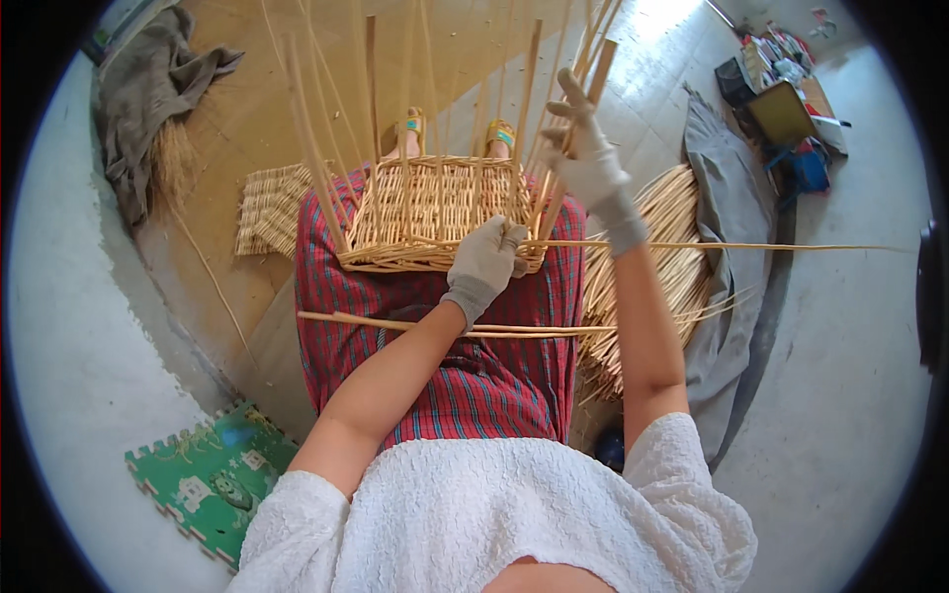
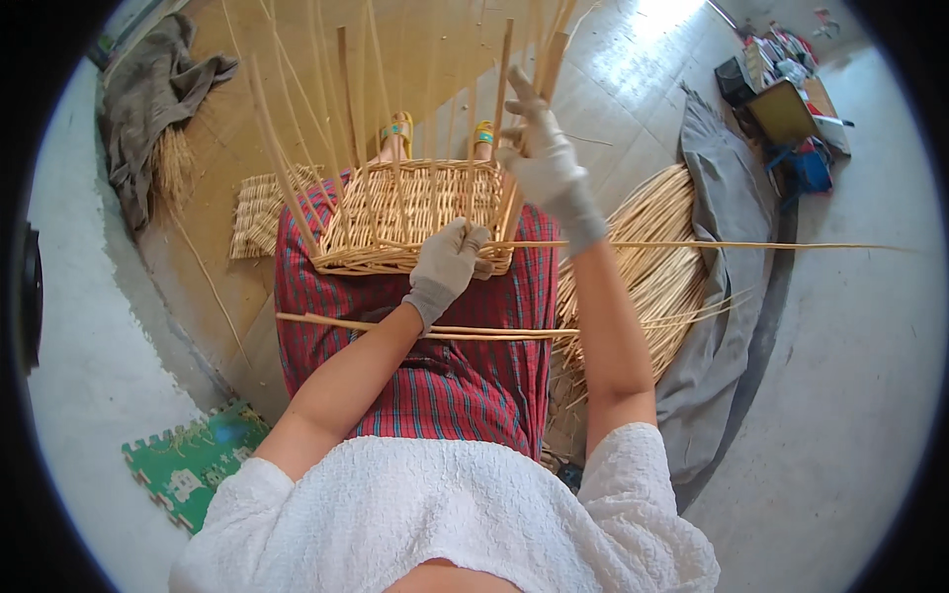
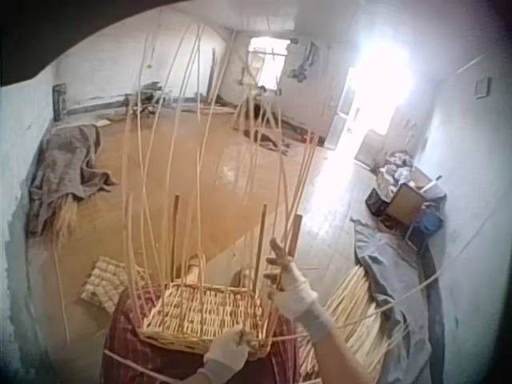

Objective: The person sits on the floor and weaves a basket using thin bamboo strips. They interlace the strips through a vertical frame, occasionally measure the structure with a tape measure, and use a hammer to secure the weave.

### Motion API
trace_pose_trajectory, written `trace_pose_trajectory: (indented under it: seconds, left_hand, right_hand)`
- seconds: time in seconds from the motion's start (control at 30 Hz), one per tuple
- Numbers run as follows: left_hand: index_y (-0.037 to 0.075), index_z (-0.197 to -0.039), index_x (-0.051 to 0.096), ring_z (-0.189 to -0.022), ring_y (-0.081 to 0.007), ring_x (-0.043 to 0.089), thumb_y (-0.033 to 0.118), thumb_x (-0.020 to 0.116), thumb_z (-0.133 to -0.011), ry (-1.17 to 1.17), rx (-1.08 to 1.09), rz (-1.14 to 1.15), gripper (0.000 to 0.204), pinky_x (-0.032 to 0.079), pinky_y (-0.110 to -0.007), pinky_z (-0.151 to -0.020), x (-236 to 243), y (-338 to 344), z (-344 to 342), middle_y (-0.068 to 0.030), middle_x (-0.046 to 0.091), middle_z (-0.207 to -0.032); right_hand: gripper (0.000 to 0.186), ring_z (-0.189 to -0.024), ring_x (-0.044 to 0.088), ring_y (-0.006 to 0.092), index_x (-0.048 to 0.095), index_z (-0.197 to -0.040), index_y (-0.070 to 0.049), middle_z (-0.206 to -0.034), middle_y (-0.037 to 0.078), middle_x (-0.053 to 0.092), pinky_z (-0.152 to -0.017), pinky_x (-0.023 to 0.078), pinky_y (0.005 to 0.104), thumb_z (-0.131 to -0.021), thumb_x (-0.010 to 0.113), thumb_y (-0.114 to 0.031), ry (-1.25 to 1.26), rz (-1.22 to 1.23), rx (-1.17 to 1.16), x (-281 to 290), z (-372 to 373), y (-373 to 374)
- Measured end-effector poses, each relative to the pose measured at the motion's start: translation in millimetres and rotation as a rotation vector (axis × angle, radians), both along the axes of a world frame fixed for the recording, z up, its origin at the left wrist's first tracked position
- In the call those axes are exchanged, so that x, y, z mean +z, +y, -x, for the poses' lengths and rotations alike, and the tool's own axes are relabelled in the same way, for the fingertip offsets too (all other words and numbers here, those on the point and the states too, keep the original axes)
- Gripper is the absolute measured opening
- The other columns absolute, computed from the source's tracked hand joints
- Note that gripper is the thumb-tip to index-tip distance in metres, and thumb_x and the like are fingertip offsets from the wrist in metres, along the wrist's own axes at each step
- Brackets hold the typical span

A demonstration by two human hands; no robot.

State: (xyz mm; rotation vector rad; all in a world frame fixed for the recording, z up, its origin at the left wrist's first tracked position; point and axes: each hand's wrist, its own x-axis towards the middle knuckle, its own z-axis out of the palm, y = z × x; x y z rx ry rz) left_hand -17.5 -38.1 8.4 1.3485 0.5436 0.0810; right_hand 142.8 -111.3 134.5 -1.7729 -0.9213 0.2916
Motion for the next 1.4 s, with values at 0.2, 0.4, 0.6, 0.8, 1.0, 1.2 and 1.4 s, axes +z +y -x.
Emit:
trace_pose_trajectory:
  seconds: [0.2,0.4,0.6,0.8,1.0,1.2,1.4]
  left_hand:
    - [-0.001,-0.103,0.061,-0.066,-0.0151,0.072,0.017,0.061,-0.107,0.04,-0.056,-0.056,0.018,0.063,-0.027,-0.059,14.0,4.5,0.3,-0.0069,0.07,-0.085]
    - [0.017,-0.146,0.055,-0.116,-0.0274,0.06,0.03,0.083,-0.082,-0.12,-0.033,-1.408,0.071,0.044,-0.05,-0.104,69.0,63.0,78.0,-0.0117,0.061,-0.131]
    - [0.01,-0.153,0.047,-0.141,-0.0309,0.048,0.043,0.077,-0.085,-0.156,-0.148,-1.599,0.082,0.029,-0.053,-0.12,42.5,93.6,100.2,-0.0117,0.055,-0.149]
    - [0.009,-0.154,0.047,-0.143,-0.0295,0.049,0.054,0.061,-0.094,-0.067,-0.171,-1.755,0.076,0.034,-0.054,-0.113,37.6,90.6,80.1,-0.012,0.051,-0.156]
    - [0.009,-0.147,0.053,-0.128,-0.0301,0.059,0.047,0.061,-0.095,-0.048,-0.16,-1.676,0.065,0.038,-0.054,-0.106,40.8,94.0,83.4,-0.0114,0.062,-0.142]
    - [0.01,-0.139,0.059,-0.118,-0.0298,0.063,0.024,0.068,-0.084,-0.106,-0.026,-1.626,0.057,0.043,-0.051,-0.1,29.4,96.8,90.5,-0.0121,0.066,-0.131]
    - [0.012,-0.139,0.059,-0.118,-0.0281,0.063,0.024,0.073,-0.083,-0.151,-0.005,-1.576,0.059,0.041,-0.05,-0.101,26.5,93.7,74.8,-0.008,0.067,-0.131]
  right_hand:
    - [0.031,-0.114,0.063,0.0158,0.068,-0.122,-0.009,-0.121,0.008,0.069,-0.095,0.052,0.034,-0.092,0.076,-0.014,0.096,0.993,-0.267,-34.1,-34.1,-72.0]
    - [0.07,-0.141,0.045,0.0333,0.068,-0.132,-0.014,-0.142,0.008,0.056,-0.12,0.033,0.0539,-0.075,0.083,-0.052,-0.902,0.341,-0.234,-49.4,123.3,-48.7]
    - [0.102,-0.146,0.039,0.0376,0.052,-0.149,-0.005,-0.149,0.011,0.052,-0.124,0.025,0.0561,-0.072,0.077,-0.067,-0.933,0.403,-0.302,-91.3,138.3,-24.6]
    - [0.088,-0.139,0.045,0.0383,0.057,-0.144,-0.005,-0.141,0.014,0.055,-0.122,0.028,0.059,-0.081,0.07,-0.064,-1.066,0.403,-0.375,-94.4,130.9,-11.2]
    - [0.08,-0.131,0.05,0.039,0.062,-0.136,-0.006,-0.136,0.014,0.057,-0.117,0.033,0.0604,-0.081,0.07,-0.064,-1.113,0.434,-0.349,-102.5,128.3,-2.3]
    - [0.071,-0.123,0.055,0.0348,0.062,-0.128,-0.008,-0.126,0.012,0.061,-0.107,0.039,0.0557,-0.077,0.073,-0.057,-1.076,0.432,-0.33,-98.7,127.3,12.4]
    - [0.077,-0.123,0.054,0.0379,0.06,-0.129,-0.005,-0.122,0.014,0.059,-0.111,0.037,0.0565,-0.076,0.076,-0.058,-1.032,0.435,-0.295,-96.1,117.8,8.3]
